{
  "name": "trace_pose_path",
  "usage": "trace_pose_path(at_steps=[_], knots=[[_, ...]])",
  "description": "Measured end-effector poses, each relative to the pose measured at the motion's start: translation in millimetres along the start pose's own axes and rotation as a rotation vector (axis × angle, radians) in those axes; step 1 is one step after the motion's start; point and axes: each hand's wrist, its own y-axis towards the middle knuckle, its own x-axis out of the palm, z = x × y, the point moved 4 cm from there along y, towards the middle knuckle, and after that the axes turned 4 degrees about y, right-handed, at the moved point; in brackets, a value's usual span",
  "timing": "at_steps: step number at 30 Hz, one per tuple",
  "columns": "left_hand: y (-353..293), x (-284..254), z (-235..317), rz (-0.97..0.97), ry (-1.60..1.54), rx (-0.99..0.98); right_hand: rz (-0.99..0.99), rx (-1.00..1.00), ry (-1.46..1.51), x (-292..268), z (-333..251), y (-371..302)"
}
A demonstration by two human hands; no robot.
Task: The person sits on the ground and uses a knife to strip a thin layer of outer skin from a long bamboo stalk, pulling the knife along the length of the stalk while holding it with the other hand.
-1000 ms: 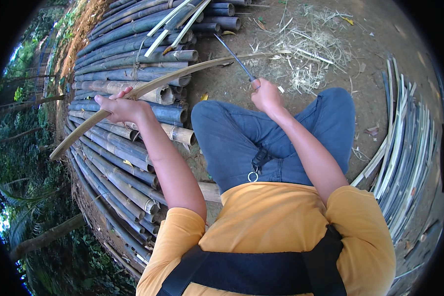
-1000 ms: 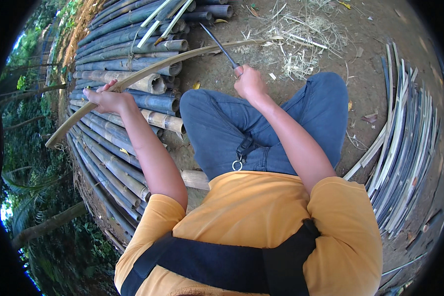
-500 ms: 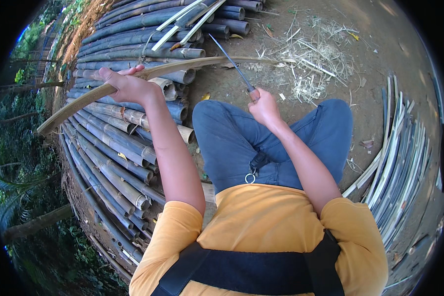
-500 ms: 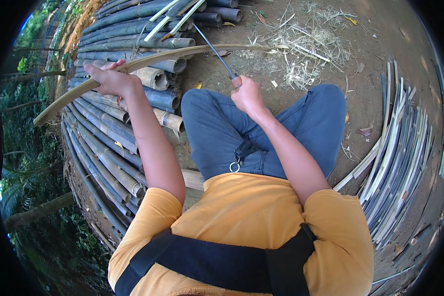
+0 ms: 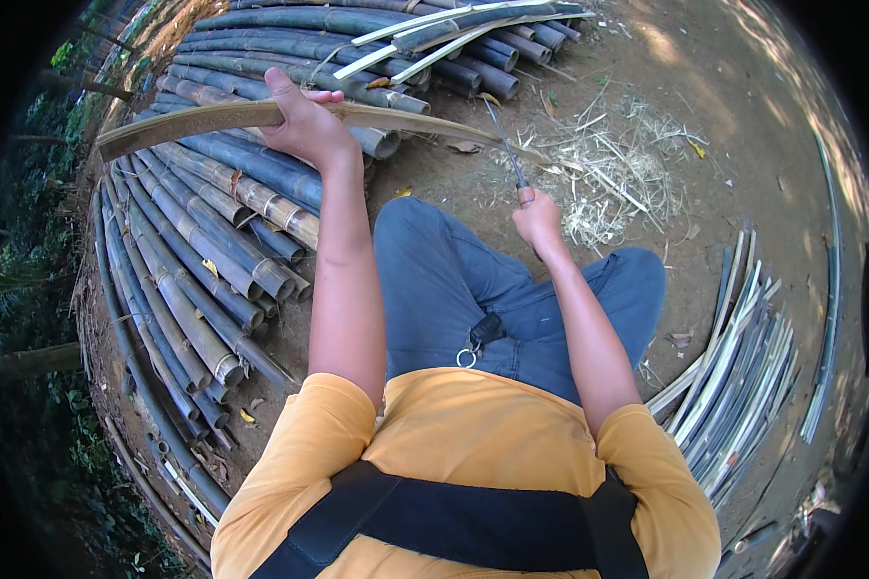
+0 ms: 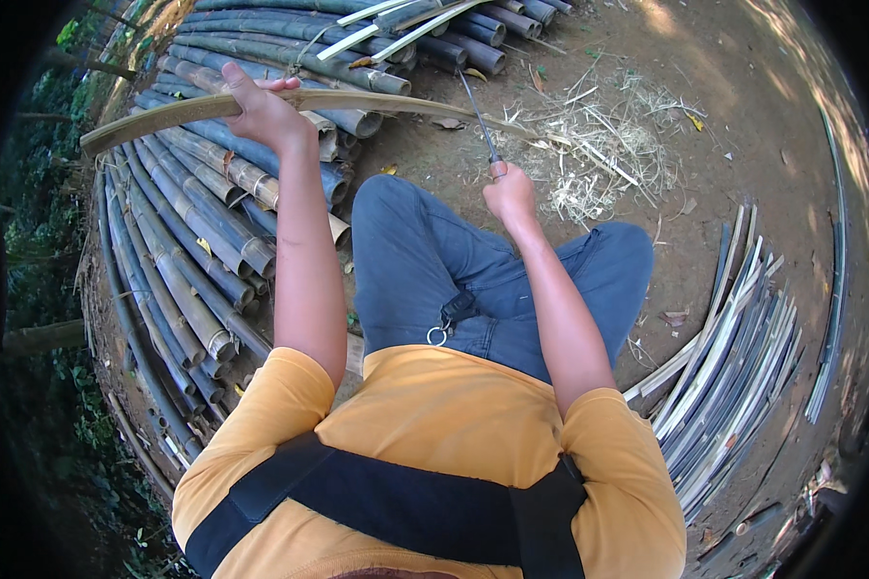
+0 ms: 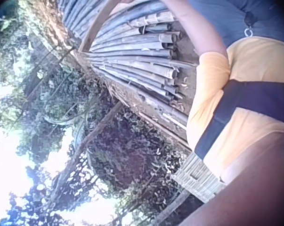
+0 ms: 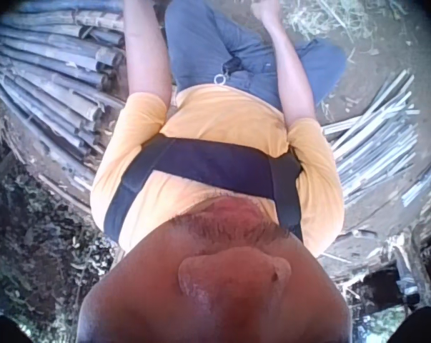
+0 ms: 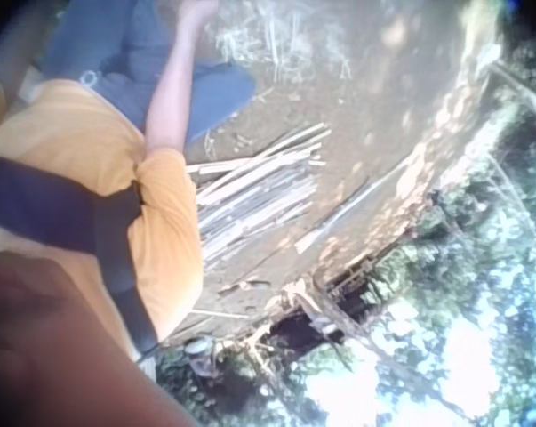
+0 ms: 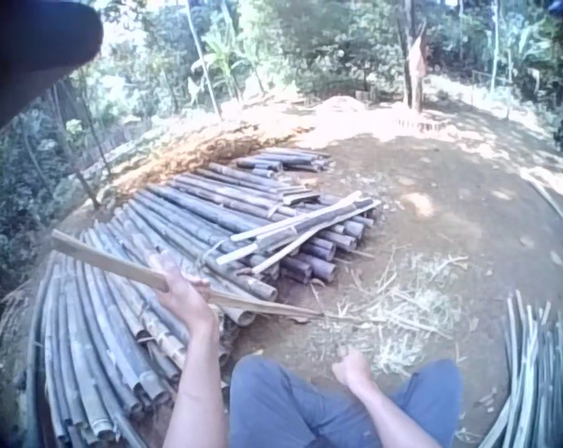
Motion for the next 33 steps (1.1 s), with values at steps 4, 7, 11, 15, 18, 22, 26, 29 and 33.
trace_pose_path(at_steps=[4,7,11,15,18,22,26,29,33], knots=[[3.8,-2.7,0.0,-0.014,0.013,0.009,0.014,-0.088,-0.048,13.6,-6.3,-9.8],[0.3,-0.4,1.7,0.020,0.050,-0.011,0.096,0.069,-0.128,17.9,37.9,14.0],[11.9,-10.8,-6.0,0.024,0.090,-0.025,0.090,0.188,-0.137,3.8,79.6,53.9],[17.1,-18.5,-6.9,0.043,0.091,0.000,-0.055,0.034,-0.114,12.3,51.0,25.1],[16.6,-13.0,-4.7,0.055,0.079,-0.035,-0.003,0.097,-0.143,21.4,75.4,33.3],[17.1,-4.3,-8.4,-0.010,0.110,-0.039,0.084,0.336,-0.150,4.7,161.6,76.9],[21.4,-10.8,-8.1,-0.113,0.099,0.004,0.078,0.297,-0.158,-14.7,165.4,72.6],[25.7,-1.1,-4.8,-0.200,0.061,-0.008,0.163,0.216,-0.084,-26.2,140.7,59.7],[24.5,18.6,-6.8,-0.350,0.040,0.037,0.235,0.169,0.164,-30.7,139.9,54.1]])
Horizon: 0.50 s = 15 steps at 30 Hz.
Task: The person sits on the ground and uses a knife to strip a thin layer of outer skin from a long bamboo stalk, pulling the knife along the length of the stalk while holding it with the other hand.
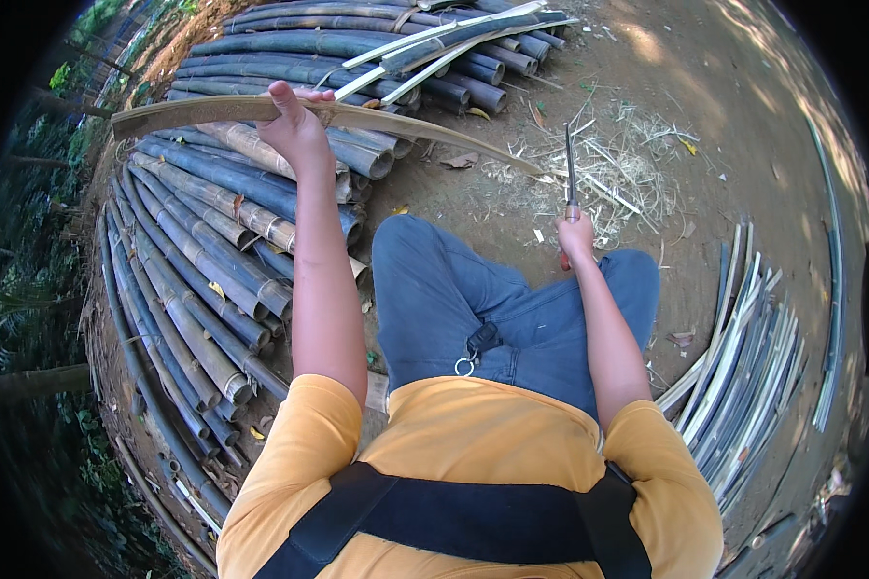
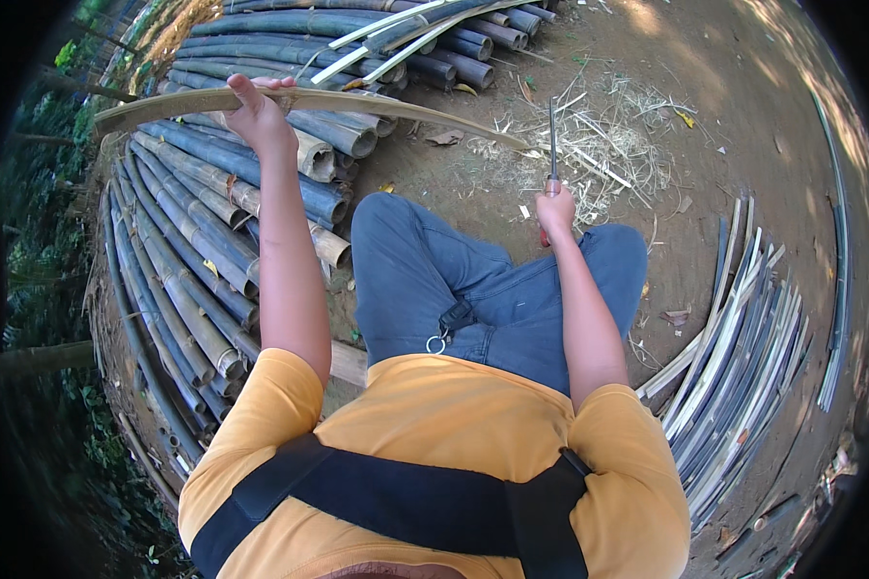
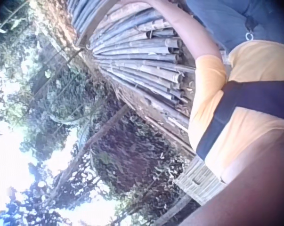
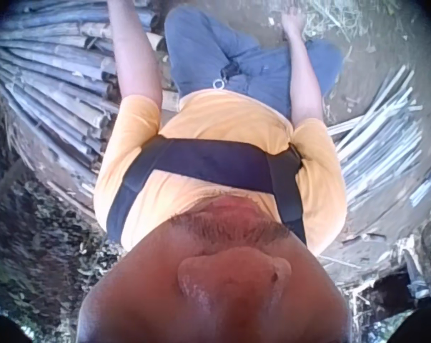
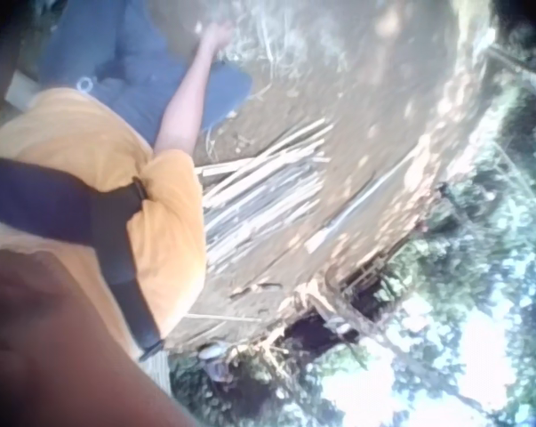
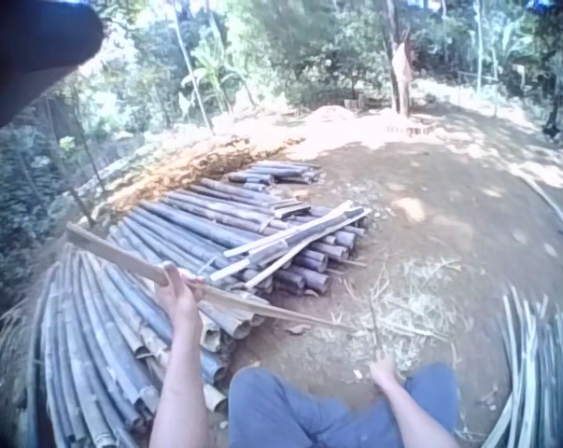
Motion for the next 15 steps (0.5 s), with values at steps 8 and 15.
trace_pose_path(at_steps=[8,15], knots=[[24.9,23.9,17.1,-0.225,-0.005,-0.081,-0.181,0.074,0.472,-24.0,5.5,-16.6],[74.2,-7.1,56.3,0.041,-0.114,-0.046,-0.133,0.170,0.495,-20.3,7.8,-19.5]])
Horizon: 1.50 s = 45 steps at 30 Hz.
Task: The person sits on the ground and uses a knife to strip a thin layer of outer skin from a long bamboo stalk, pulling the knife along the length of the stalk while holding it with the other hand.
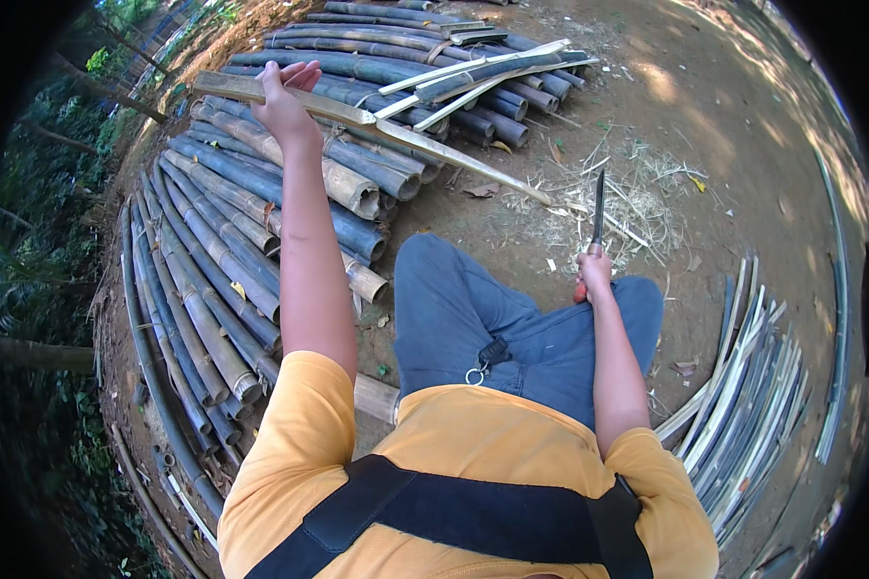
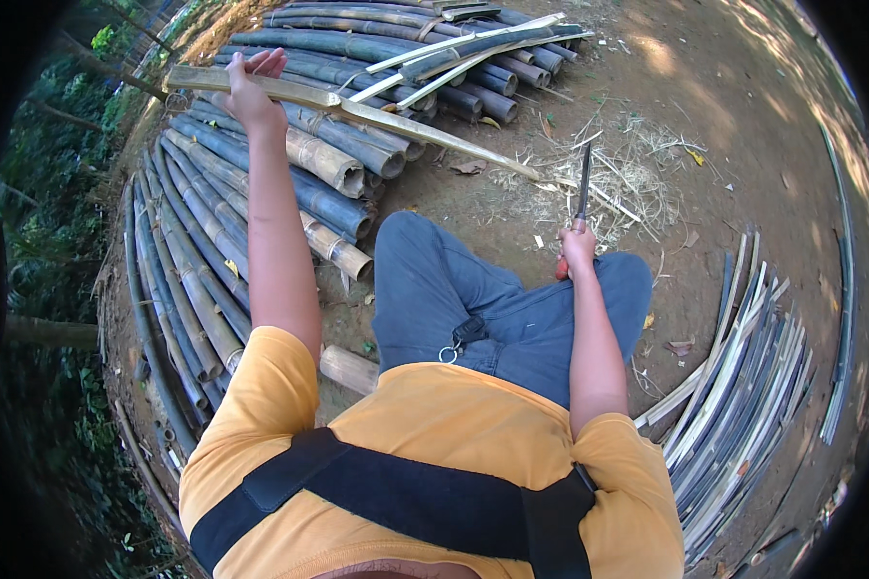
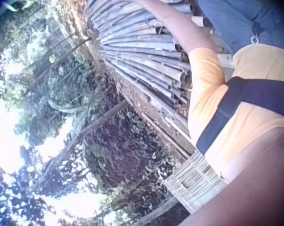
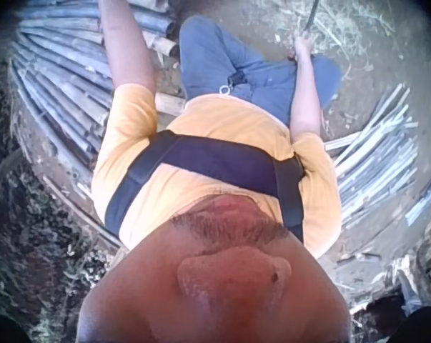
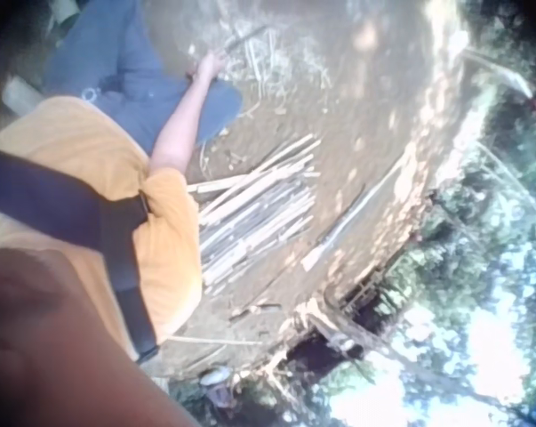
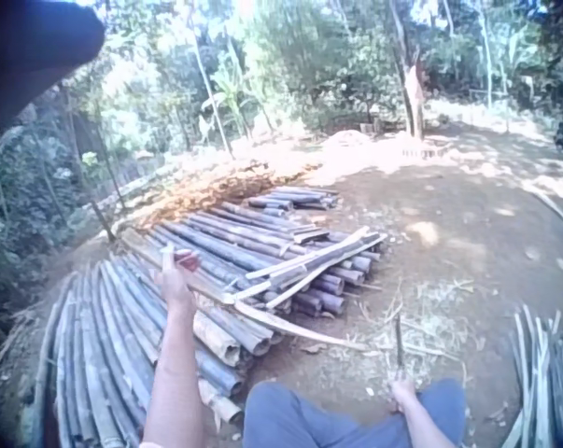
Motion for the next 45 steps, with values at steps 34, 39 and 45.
trace_pose_path(at_steps=[34,39,45], knots=[[-194.9,-27.4,-70.6,0.028,-0.360,-0.158,-0.085,-0.368,-0.523,33.2,-108.0,-156.4],[-184.3,-34.8,-85.3,0.037,-0.372,-0.224,-0.196,-0.403,-0.763,58.0,-118.4,-179.8],[-182.2,-30.3,-83.5,-0.002,-0.341,-0.200,-0.176,-0.379,-0.854,59.4,-107.1,-183.2]])
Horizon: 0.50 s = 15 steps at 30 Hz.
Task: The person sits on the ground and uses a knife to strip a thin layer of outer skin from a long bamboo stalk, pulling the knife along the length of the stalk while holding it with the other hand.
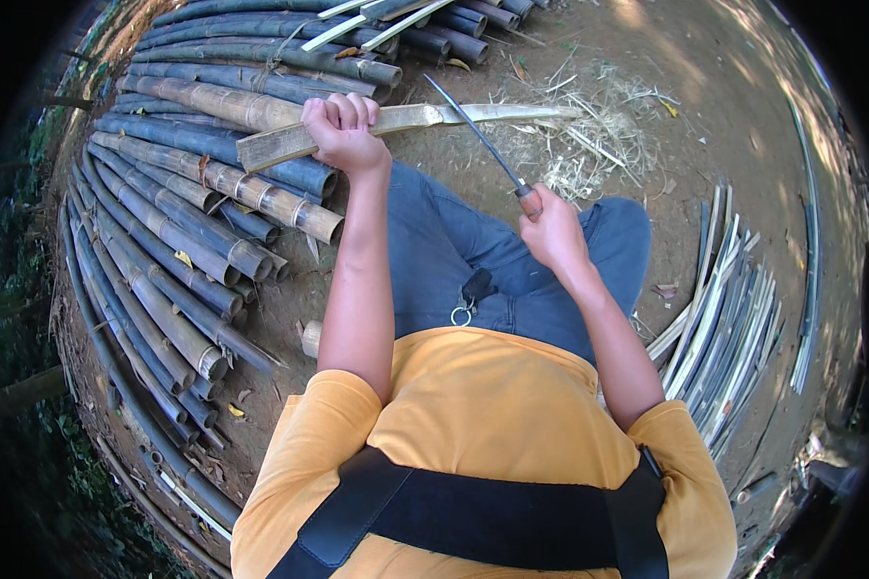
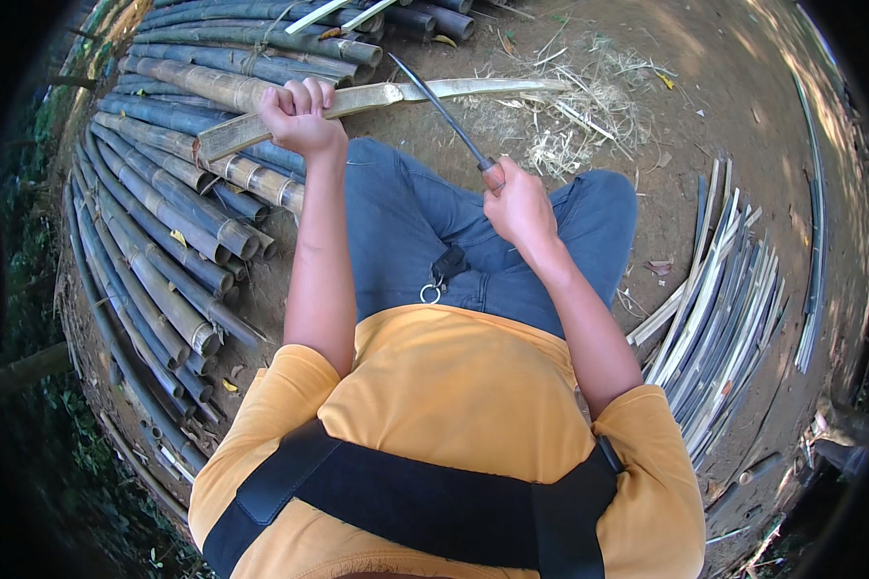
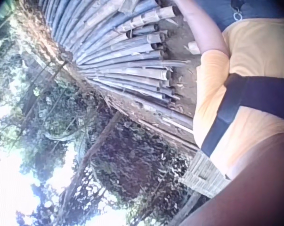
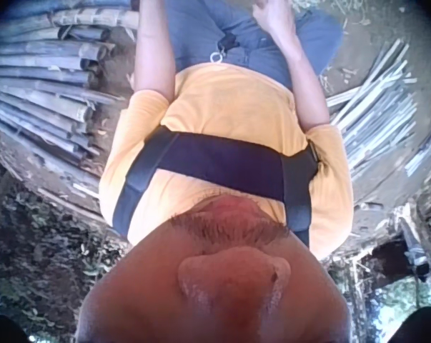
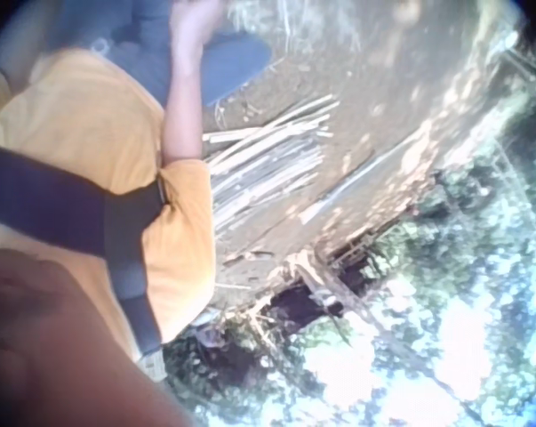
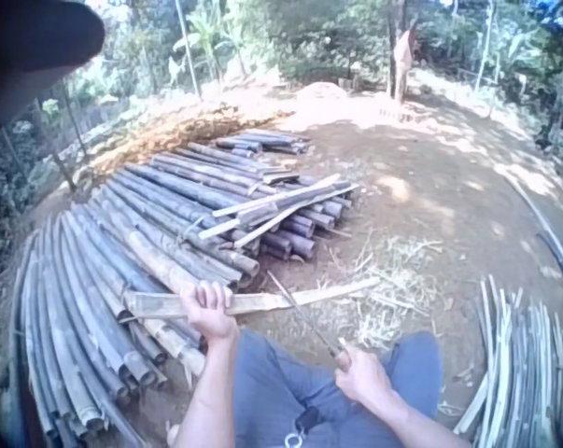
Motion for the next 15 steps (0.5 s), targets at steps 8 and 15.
trace_pose_path(at_steps=[8,15], knots=[[16.3,-24.0,-6.2,0.012,-0.024,-0.048,-0.088,-0.014,-0.202,-4.0,-30.9,1.3],[9.1,-23.6,-7.3,0.056,-0.007,-0.051,-0.043,0.066,-0.214,-7.7,4.9,33.0]])
